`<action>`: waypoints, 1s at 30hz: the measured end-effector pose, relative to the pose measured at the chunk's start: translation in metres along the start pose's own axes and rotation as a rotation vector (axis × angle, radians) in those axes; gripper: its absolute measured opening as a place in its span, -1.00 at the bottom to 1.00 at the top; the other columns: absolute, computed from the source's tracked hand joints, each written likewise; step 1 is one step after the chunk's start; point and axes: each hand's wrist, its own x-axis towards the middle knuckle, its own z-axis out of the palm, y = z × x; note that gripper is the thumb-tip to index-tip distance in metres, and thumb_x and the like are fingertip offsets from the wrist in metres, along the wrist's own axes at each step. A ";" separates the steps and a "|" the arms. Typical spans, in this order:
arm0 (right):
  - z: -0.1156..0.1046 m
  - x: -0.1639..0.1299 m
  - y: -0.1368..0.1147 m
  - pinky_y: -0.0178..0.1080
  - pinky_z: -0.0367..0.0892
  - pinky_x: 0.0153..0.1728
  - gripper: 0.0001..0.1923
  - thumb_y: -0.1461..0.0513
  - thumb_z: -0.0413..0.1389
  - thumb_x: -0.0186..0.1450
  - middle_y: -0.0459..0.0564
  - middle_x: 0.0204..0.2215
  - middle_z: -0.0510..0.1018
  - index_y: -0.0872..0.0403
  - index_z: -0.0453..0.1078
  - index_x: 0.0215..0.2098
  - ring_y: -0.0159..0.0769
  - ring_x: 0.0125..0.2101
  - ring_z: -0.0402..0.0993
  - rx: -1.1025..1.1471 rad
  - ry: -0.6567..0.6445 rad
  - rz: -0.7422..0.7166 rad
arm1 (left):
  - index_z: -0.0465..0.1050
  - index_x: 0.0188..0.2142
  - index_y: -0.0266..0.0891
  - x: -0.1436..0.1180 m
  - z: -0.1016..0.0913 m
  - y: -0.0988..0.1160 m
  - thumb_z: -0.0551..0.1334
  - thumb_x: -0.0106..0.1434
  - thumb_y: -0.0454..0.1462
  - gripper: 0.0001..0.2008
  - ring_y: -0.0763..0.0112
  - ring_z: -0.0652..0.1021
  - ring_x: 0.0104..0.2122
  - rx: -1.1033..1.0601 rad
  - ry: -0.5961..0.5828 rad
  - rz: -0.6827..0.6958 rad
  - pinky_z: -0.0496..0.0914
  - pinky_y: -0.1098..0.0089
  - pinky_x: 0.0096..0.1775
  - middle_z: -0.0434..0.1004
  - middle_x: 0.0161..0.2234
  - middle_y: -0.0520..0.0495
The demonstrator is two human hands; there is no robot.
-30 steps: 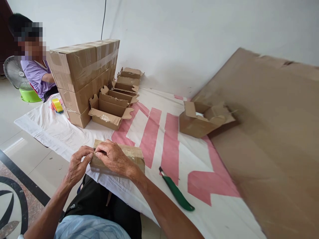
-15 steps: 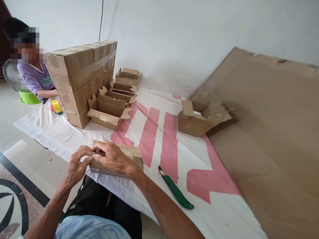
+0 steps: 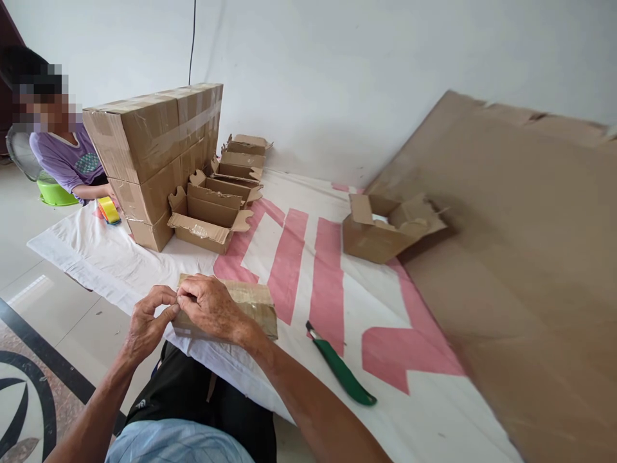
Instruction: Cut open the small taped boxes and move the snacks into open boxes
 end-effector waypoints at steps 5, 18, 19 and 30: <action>0.007 0.001 0.002 -0.25 0.27 -0.28 -0.70 0.44 0.07 0.32 -0.16 -0.50 0.46 0.02 0.26 -0.51 -0.35 -0.42 0.39 -0.046 0.019 -0.013 | 0.63 -0.34 -0.14 -0.001 -0.005 0.000 0.33 0.37 -0.28 -0.87 0.20 0.54 -0.13 0.049 -0.041 -0.023 0.41 0.23 -0.05 0.59 -0.21 -0.10; -0.050 -0.071 0.030 -0.03 0.46 -0.05 -0.78 0.21 0.03 0.55 0.10 -0.14 0.66 0.01 0.54 -0.04 -0.08 -0.09 0.58 -0.359 0.539 -0.049 | 0.63 -0.35 -0.17 0.000 -0.010 0.002 0.35 0.37 -0.21 -0.84 0.22 0.51 -0.11 0.167 -0.149 -0.065 0.38 0.23 -0.01 0.47 -0.17 -0.10; -0.057 -0.090 0.044 -0.03 0.47 -0.05 -0.78 0.18 0.03 0.55 0.10 -0.16 0.66 0.01 0.54 -0.07 -0.08 -0.11 0.58 -0.400 0.586 0.015 | 0.61 -0.37 -0.18 -0.001 -0.009 0.002 0.33 0.38 -0.23 -0.82 0.23 0.51 -0.12 0.163 -0.148 -0.059 0.38 0.23 -0.02 0.47 -0.17 -0.10; -0.064 -0.289 0.171 0.10 0.49 -0.12 -0.48 -0.17 -0.05 0.30 0.23 -0.20 0.62 0.01 0.49 -0.17 0.20 -0.10 0.56 -0.691 0.367 0.917 | 0.62 -0.30 -0.21 0.002 -0.013 -0.002 0.18 0.49 -0.12 -0.67 0.17 0.47 0.01 0.140 -0.170 -0.113 0.39 0.19 0.10 0.38 -0.06 -0.16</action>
